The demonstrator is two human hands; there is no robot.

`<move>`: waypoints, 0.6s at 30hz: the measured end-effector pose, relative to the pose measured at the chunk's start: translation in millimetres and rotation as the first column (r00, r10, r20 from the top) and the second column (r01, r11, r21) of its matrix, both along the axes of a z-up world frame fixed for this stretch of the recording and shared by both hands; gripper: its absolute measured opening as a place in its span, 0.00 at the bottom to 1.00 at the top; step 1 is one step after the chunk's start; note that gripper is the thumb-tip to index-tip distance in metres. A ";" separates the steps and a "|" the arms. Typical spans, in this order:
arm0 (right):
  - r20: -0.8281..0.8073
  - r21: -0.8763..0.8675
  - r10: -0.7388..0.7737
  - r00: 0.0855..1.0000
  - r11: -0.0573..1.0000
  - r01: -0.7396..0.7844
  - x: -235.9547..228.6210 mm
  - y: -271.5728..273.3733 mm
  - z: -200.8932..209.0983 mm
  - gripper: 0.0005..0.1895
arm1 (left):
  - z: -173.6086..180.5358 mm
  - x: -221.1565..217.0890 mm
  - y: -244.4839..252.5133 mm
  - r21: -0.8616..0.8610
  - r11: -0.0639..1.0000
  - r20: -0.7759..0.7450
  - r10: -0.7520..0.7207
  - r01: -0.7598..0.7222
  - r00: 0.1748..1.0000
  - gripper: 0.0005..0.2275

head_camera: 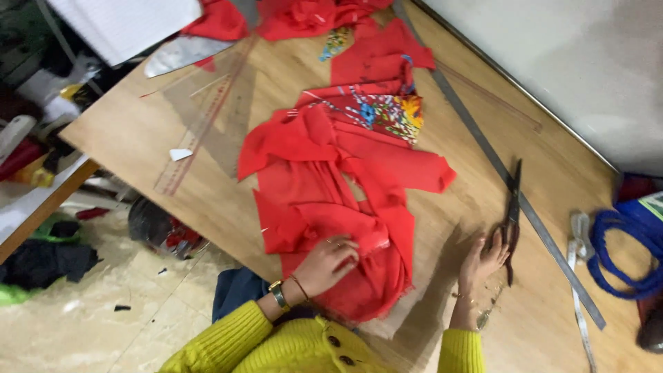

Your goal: The person cuts a piece of red patterned fabric using scissors on a wooden table. They trim the edges, cut a long strip, and then fold the fabric pieces. The person also moves the fabric around the table to organize the cut pieces.

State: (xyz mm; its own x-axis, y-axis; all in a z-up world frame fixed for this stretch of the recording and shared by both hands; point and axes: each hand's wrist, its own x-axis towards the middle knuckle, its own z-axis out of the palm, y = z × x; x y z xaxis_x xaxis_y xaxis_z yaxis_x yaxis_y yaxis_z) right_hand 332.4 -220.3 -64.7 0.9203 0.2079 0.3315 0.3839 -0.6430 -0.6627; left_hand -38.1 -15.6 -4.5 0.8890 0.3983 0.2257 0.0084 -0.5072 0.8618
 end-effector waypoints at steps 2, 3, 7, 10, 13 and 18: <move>0.144 -0.222 0.192 0.971 0.962 -0.157 -25.3 12.4 -2.4 0.26 | -7.0 -19.2 9.6 0.114 0.976 0.045 0.182 -0.186 0.982 0.04; 0.142 -0.221 0.211 0.967 0.959 -0.177 -48.0 32.7 11.3 0.26 | -10.8 -27.4 9.9 0.115 0.972 0.042 0.202 -0.206 0.978 0.04; 0.064 -0.176 0.586 0.808 0.803 -0.569 -112.1 107.1 37.6 0.24 | -19.5 -55.2 11.1 0.362 0.834 -0.032 0.459 -0.417 0.888 0.10; -0.007 -0.164 0.644 0.765 0.754 -0.637 -130.4 148.6 34.1 0.26 | -33.9 -65.4 8.7 0.411 0.772 -0.017 0.537 -0.484 0.843 0.15; 0.001 -0.244 0.665 0.747 0.725 -0.644 -135.8 168.2 24.1 0.29 | -62.5 -75.2 3.9 0.477 0.713 0.019 0.577 -0.514 0.817 0.23; 0.104 -0.344 0.703 0.704 0.689 -0.638 -119.1 173.8 -2.9 0.18 | -65.9 -93.4 4.0 0.524 0.695 0.023 0.566 -0.492 0.824 0.30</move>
State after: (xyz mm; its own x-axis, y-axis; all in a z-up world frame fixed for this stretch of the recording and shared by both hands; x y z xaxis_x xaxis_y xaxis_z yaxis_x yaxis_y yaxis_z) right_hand 213.3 -46.5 -67.6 0.4116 0.8483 0.3333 0.8876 -0.2901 -0.3577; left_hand -131.5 -11.6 -70.4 0.6001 0.6798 0.4215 0.4981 -0.7300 0.4680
